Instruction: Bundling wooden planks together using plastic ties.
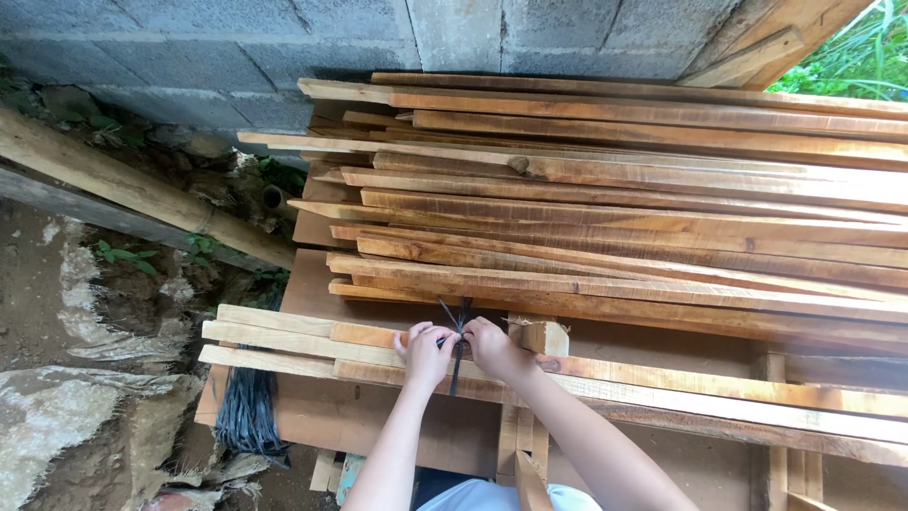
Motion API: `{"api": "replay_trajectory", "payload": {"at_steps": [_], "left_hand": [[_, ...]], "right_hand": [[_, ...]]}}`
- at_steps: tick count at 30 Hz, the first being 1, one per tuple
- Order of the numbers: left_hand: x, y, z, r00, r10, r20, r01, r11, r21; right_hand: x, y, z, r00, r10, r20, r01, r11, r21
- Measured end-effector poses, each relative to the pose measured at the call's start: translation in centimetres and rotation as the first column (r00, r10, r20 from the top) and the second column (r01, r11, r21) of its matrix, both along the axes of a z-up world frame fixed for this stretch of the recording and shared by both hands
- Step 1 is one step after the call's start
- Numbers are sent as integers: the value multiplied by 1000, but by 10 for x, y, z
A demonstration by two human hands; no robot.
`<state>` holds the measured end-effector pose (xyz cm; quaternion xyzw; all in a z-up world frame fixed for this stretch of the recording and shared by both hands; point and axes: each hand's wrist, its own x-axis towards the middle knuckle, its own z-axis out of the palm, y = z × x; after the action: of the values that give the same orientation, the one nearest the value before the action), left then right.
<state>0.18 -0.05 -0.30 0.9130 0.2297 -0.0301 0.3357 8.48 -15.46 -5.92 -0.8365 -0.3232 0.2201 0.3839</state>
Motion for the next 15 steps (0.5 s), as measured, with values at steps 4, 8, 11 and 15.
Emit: {"api": "replay_trajectory", "payload": {"at_steps": [4,8,11,15], "left_hand": [[-1,0,-37,998,40,-52,-39,999,12],[-4,3,-57,985,63,-160,-62,998,7],[-3,6,-57,985,48,-167,-48,999,4],[-2,4,-57,983,47,-175,-51,999,-14]], "right_hand": [[7,-2,16,981,-26,-190,13,998,-69],[16,-1,39,935,-22,-354,-27,991,-132],[9,-2,31,946,-89,-312,52,991,-124],[2,-2,25,958,-172,-230,149,982,-111]]}}
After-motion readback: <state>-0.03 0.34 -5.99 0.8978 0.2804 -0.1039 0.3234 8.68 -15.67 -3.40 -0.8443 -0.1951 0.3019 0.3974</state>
